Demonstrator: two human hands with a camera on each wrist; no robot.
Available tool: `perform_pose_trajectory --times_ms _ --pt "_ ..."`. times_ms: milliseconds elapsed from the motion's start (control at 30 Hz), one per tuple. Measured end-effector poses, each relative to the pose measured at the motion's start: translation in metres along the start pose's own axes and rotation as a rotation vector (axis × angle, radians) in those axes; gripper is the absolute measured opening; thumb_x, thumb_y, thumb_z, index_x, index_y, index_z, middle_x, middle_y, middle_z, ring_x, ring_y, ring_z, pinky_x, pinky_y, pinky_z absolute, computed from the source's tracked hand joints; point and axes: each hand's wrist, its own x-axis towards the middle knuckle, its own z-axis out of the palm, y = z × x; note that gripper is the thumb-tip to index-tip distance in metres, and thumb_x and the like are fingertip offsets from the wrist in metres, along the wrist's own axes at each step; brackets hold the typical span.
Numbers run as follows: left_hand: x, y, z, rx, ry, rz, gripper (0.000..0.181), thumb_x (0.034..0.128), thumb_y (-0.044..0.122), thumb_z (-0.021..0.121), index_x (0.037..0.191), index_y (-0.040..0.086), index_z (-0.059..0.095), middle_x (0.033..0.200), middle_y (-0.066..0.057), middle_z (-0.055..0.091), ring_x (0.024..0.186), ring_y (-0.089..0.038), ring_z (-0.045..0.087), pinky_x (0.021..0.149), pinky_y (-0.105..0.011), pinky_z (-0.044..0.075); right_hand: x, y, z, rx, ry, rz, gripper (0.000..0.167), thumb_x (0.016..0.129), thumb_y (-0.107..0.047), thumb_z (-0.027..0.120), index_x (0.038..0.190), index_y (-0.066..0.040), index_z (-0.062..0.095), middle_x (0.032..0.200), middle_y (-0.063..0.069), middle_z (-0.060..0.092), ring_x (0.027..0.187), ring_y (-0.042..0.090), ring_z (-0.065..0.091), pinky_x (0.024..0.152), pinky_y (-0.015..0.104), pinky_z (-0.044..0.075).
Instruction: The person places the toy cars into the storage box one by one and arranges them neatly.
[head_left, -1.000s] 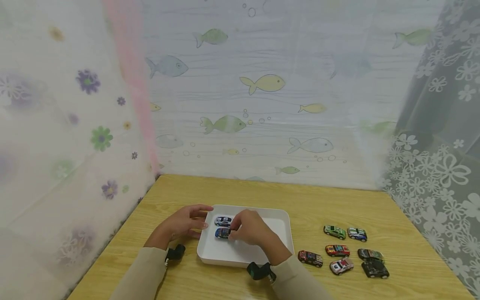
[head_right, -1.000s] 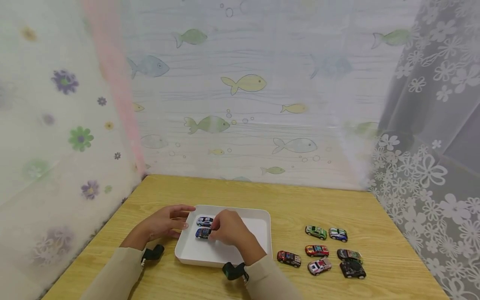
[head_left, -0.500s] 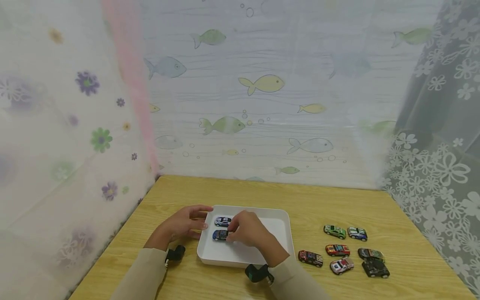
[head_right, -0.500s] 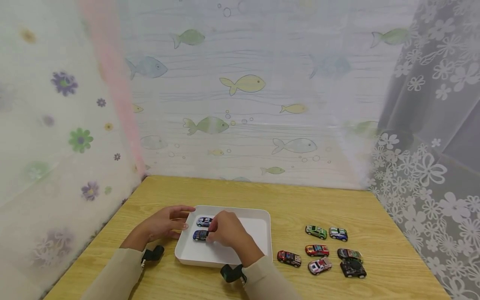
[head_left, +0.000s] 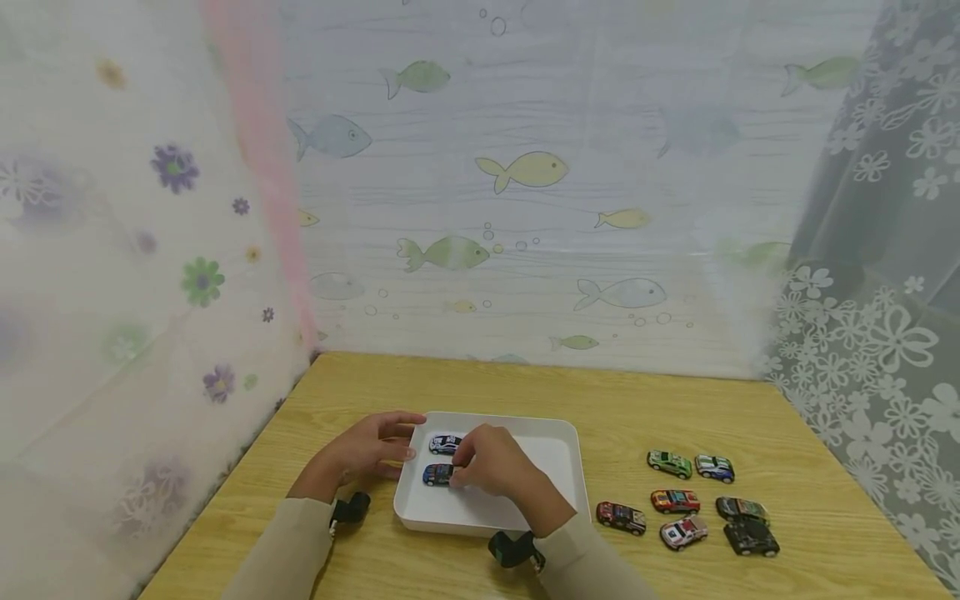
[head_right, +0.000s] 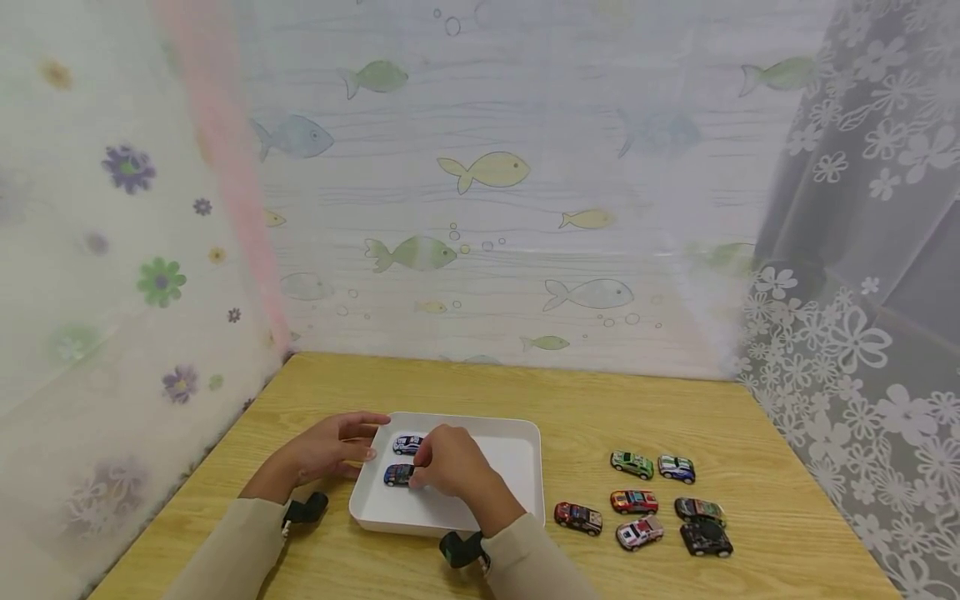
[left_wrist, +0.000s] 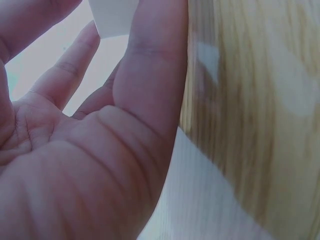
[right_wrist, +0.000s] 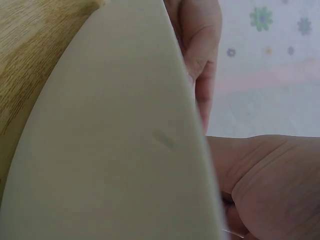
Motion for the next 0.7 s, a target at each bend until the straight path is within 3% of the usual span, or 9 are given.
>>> perform_pose_trajectory --times_ms 700 --pt "0.0007 -0.0004 -0.001 -0.005 -0.007 0.004 0.064 0.0939 0.011 0.076 0.152 0.014 0.051 0.155 -0.023 0.047 0.124 -0.032 0.063 0.088 -0.048 0.063 -0.0003 0.0014 -0.0024 -0.047 -0.003 -0.03 0.016 0.08 -0.027 0.09 0.092 -0.019 0.083 0.088 -0.011 0.074 0.084 0.009 0.06 0.074 0.031 0.051"
